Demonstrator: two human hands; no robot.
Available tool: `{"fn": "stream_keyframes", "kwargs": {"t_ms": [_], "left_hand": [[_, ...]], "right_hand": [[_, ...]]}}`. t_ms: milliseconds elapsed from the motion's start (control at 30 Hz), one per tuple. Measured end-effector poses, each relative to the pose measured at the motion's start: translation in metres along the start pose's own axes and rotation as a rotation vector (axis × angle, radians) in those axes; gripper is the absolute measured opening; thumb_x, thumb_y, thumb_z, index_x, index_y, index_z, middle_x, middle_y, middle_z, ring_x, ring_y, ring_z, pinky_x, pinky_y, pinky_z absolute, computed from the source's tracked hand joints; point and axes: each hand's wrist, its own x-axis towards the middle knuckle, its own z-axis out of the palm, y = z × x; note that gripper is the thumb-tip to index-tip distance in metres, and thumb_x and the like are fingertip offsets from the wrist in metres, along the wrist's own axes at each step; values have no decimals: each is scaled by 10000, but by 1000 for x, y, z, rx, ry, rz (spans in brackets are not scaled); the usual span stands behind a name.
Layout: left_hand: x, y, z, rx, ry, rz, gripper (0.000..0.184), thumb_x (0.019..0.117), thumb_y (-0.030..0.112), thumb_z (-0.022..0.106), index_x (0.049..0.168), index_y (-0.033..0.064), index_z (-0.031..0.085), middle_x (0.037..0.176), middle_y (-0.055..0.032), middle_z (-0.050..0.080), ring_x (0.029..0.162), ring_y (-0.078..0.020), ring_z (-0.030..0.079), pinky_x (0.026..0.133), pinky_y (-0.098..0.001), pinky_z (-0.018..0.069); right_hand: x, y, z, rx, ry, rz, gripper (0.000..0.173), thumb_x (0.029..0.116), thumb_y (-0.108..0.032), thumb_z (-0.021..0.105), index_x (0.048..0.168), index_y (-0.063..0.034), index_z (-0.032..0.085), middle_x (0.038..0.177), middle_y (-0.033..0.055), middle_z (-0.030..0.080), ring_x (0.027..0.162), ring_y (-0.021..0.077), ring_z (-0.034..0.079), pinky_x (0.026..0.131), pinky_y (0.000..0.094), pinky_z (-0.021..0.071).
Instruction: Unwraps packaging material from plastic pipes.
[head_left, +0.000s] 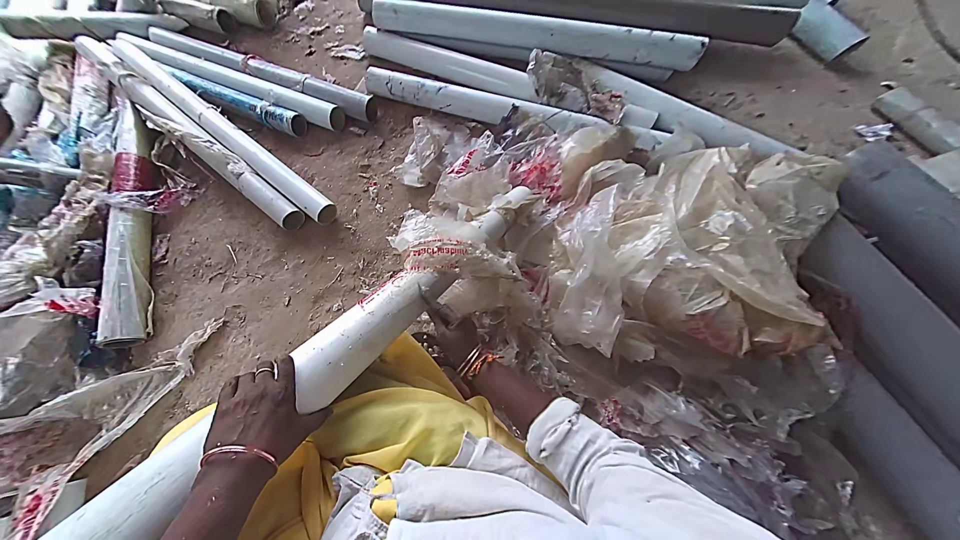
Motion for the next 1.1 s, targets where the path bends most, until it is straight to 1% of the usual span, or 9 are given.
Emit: {"fn": "stream_keyframes", "kwargs": {"t_ms": [100,233,400,567,700,833,933,1000,1100], "left_hand": [[3,-3,2,12,-12,13,1147,740,593,845,1588,35,310,1350,-327,569,1271,-486,543,1112,-596,352],[4,-2,3,10,14,29,1135,732,595,848,1588,60,329,1319,-333,587,1238,-504,560,1083,-613,376],[4,-1,0,30,-39,3,1144,745,619,829,1603,78,300,1364,-324,561,1287,-481,533,1109,-597,357],[4,0,1,32,2,19,1135,732,609,843,1585,59,336,1327,-329,584,1256,-489,554,1095,-595,373],[3,-1,4,38,4,17,1145,725,616,843,1591,70,329,1336,-326,580,1266,-484,548,1099,-591,368],[-1,7,7,-3,66,10,1110,729,551,868,1586,77,348,1306,-348,587,1243,-520,548,1087,-623,365],[-16,16,30,-9,333,44,1041,680,447,919,1532,69,455,1242,-376,612,1174,-552,590,1039,-655,406],[-26,23,42,3,444,61,1018,672,400,932,1518,64,475,1268,-398,587,1183,-564,584,1030,-667,410],[-35,36,50,32,496,61,978,704,329,926,1528,76,465,1328,-397,554,1234,-553,558,1043,-657,398]], "right_hand": [[13,14,-8,31,9,86,340,1076,-226,538,1318,-43,692,1172,196,724,1058,340,700,965,523,523],[-18,-11,7,16,-68,-184,353,1038,-217,548,1353,-173,704,1097,180,748,954,313,731,845,495,564],[18,28,-8,37,50,130,379,1086,-243,517,1424,-117,633,1189,190,726,1076,341,698,981,525,509],[-10,10,6,106,-49,-128,362,1050,-214,532,1366,-127,687,1147,180,738,1022,290,717,930,479,550],[30,44,-16,153,75,227,391,1093,-248,519,1454,-125,602,1273,170,711,1166,306,678,1049,487,481],[-7,-4,-4,74,-84,-171,357,1048,-202,541,1364,-122,687,1140,183,742,1028,299,717,934,477,546],[-21,-36,0,-75,-150,-396,344,1047,-238,537,1340,-213,715,1048,175,747,892,319,734,770,495,581],[-12,-35,-12,-144,-129,-297,335,1038,-227,547,1321,-204,725,1060,191,746,900,359,729,766,542,564],[8,-26,-38,-308,-159,-19,389,1080,-274,494,1447,-266,622,1192,188,718,1031,394,703,870,587,532]]}}
